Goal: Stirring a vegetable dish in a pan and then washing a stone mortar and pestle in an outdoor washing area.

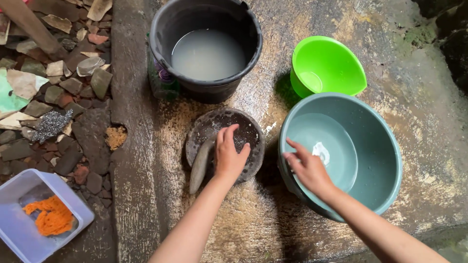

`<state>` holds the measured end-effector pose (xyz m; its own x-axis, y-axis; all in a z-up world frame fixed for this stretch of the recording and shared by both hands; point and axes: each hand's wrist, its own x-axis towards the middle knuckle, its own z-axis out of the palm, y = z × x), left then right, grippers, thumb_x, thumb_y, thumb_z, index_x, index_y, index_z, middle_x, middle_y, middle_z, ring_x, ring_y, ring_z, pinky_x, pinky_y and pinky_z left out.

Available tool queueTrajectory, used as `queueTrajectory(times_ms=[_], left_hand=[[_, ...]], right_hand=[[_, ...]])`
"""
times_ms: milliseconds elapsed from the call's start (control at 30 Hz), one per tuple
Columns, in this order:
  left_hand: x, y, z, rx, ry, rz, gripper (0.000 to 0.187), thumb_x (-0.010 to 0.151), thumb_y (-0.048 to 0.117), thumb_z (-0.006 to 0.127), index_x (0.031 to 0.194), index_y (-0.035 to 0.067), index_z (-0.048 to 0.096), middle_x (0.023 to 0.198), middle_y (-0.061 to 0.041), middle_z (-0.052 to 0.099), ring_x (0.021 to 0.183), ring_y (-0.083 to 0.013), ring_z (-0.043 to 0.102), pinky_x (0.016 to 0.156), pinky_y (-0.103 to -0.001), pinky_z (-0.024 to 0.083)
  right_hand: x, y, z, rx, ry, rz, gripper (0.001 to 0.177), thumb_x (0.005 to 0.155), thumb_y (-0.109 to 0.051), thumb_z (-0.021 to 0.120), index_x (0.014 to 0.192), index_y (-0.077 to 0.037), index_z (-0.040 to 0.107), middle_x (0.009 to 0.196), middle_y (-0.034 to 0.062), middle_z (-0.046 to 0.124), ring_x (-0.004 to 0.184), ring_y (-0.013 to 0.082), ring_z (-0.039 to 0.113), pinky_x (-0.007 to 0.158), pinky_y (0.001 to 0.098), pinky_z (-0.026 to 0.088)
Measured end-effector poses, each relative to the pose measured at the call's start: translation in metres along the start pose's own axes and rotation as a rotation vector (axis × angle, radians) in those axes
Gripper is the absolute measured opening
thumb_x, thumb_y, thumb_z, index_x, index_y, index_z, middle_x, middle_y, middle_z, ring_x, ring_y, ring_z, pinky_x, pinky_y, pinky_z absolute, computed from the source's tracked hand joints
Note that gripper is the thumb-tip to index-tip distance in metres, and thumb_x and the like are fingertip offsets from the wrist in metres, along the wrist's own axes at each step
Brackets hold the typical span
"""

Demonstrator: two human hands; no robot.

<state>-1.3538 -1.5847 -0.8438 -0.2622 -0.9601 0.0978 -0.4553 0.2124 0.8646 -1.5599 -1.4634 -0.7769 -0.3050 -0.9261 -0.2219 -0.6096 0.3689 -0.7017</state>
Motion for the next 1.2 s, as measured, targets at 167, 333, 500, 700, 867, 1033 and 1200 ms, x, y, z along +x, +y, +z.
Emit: queueTrajectory(times_ms=[167,333,500,700,867,1033,1200], left_hand=[[0.012,0.014,-0.007,-0.180,-0.150,-0.175,0.043,0.087,0.019,0.073,0.128,0.011,0.063,0.118,-0.008,0.069,0.093,-0.0197,0.070,0.082,-0.033,0.057],[0.037,-0.007,0.022,-0.421,-0.292,-0.313,0.030,0.093,0.022,0.069,0.120,0.008,0.069,0.100,-0.010,0.077,0.083,-0.0188,0.072,0.075,-0.032,0.058],[0.056,0.012,0.034,-0.844,-0.494,-0.725,0.029,0.102,0.020,0.054,0.115,-0.002,0.068,0.101,-0.014,0.072,0.083,-0.0193,0.074,0.079,-0.036,0.065],[0.060,0.030,0.012,-0.852,-0.359,-0.930,0.027,0.100,0.015,0.052,0.113,-0.003,0.068,0.093,-0.015,0.076,0.076,-0.0204,0.077,0.071,-0.031,0.060],[0.058,-0.045,-0.007,-0.703,-0.216,-0.837,0.017,0.104,0.024,0.056,0.093,0.011,0.056,0.076,-0.012,0.061,0.058,-0.0178,0.060,0.055,-0.031,0.059],[0.055,-0.080,-0.014,-0.798,-0.135,-0.764,0.033,0.092,0.009,0.074,0.075,0.008,0.046,0.070,-0.008,0.060,0.058,-0.0162,0.062,0.052,-0.031,0.058],[0.055,-0.072,-0.029,-0.033,0.074,-0.305,0.024,0.079,0.016,0.082,0.088,0.006,0.062,0.084,-0.010,0.073,0.081,-0.0263,0.073,0.078,-0.043,0.060]], right_hand=[[0.034,0.133,-0.026,-0.389,0.132,0.150,0.037,0.098,-0.035,0.059,0.117,-0.007,0.074,0.115,0.0168,0.073,0.099,0.0304,0.071,0.091,0.0418,0.056],[0.055,0.207,-0.024,-0.566,0.060,0.520,0.035,0.105,-0.031,0.060,0.120,-0.001,0.071,0.109,0.0226,0.072,0.102,0.0338,0.069,0.096,0.0438,0.055],[0.067,0.066,-0.041,1.083,-0.261,0.632,0.034,0.108,-0.030,0.052,0.117,-0.001,0.066,0.102,0.0081,0.070,0.095,0.0194,0.068,0.090,0.0350,0.057],[0.057,-0.072,-0.010,0.517,-0.490,0.001,0.037,0.101,-0.023,0.056,0.126,0.003,0.068,0.116,0.0092,0.077,0.106,0.0174,0.074,0.097,0.0321,0.058],[0.074,0.082,-0.021,-0.148,0.224,0.020,0.029,0.098,-0.027,0.062,0.109,-0.003,0.075,0.101,0.0194,0.075,0.094,0.0332,0.071,0.086,0.0444,0.056],[0.063,0.234,-0.009,-0.569,0.118,0.450,0.034,0.097,-0.032,0.060,0.119,-0.007,0.068,0.113,0.0234,0.068,0.103,0.0418,0.064,0.092,0.0518,0.052],[0.085,0.148,-0.030,1.142,-0.356,0.587,0.027,0.108,-0.024,0.051,0.121,-0.003,0.061,0.104,0.0105,0.068,0.098,0.0207,0.065,0.090,0.0349,0.055]])
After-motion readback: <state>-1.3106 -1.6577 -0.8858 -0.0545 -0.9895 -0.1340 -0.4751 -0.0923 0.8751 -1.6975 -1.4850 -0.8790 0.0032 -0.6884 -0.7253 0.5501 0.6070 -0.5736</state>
